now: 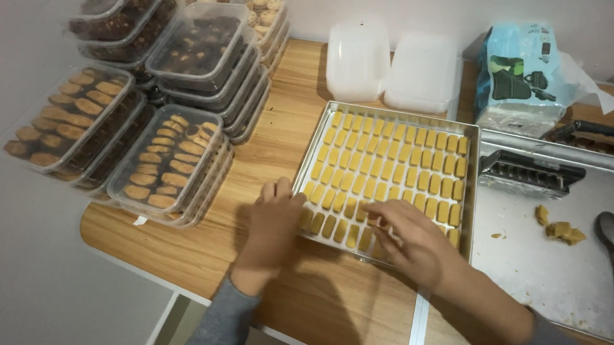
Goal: Cutting cookie dough into small rectangular pieces and arranging them neatly on a baking tray.
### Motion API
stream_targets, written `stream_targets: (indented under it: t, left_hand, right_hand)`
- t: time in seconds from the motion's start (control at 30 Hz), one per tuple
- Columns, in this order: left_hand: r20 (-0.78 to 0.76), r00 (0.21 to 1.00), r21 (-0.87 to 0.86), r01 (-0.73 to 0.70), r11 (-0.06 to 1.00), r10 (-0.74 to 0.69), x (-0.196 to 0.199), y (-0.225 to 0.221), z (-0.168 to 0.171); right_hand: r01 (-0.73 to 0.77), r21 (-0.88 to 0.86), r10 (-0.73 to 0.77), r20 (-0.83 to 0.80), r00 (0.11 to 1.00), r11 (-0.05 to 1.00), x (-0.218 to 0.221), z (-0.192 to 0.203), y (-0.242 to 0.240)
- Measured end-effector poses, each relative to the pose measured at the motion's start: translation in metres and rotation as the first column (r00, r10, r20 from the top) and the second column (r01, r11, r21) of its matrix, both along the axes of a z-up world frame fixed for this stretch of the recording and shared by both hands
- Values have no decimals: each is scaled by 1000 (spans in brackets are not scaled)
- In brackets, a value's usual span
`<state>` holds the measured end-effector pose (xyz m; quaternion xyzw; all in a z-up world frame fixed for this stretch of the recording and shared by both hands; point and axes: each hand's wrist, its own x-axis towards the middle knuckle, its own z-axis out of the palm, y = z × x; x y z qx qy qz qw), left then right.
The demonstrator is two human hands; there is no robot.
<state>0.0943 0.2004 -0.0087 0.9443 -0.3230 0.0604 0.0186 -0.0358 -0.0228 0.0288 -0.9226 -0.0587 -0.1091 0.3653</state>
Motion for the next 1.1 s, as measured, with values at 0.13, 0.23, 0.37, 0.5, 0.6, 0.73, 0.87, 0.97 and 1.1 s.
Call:
stream_targets:
  t: [0.13,0.23,0.37,0.5,0.6,0.73,0.87,0.97,1.1]
  left_hand:
    - [-242,970,-80,-9,997,-11,5,13,20]
    - [-347,937,-83,-69,994,36,17,13,9]
    - [-489,872,-151,-87,985,2,27,15,-7]
    - [-527,849,-196,-77,978,-39,12,12,15]
    - [-584,811,-247,-142,959,-30,10,12,19]
    - [-532,846,-207,-80,975,-43,20,11,9]
    - [-508,860,-211,-57,976,-60,18,13,17]
    - [-475,876,-211,-25,977,-80,3,7,55]
    - [-470,879,-197,-22,980,-75,10,8,35]
  right_hand:
    - [-54,11,55,-151,987,998,31,-26,18]
    - [-71,-20,68,-147,987,997,58,-43,35]
    - [-119,-258,91,-118,989,959,87,-53,51]
    - [-137,-317,98,-138,986,938,98,-59,60]
    - [-133,-415,110,-78,991,900,99,-67,65]
    - [-131,-423,94,-107,990,897,102,-74,68]
    - [-160,-548,119,-108,987,821,114,-103,66]
    - [-167,-595,109,-133,985,786,118,-116,66]
    - [-172,-572,102,-152,983,802,115,-105,68]
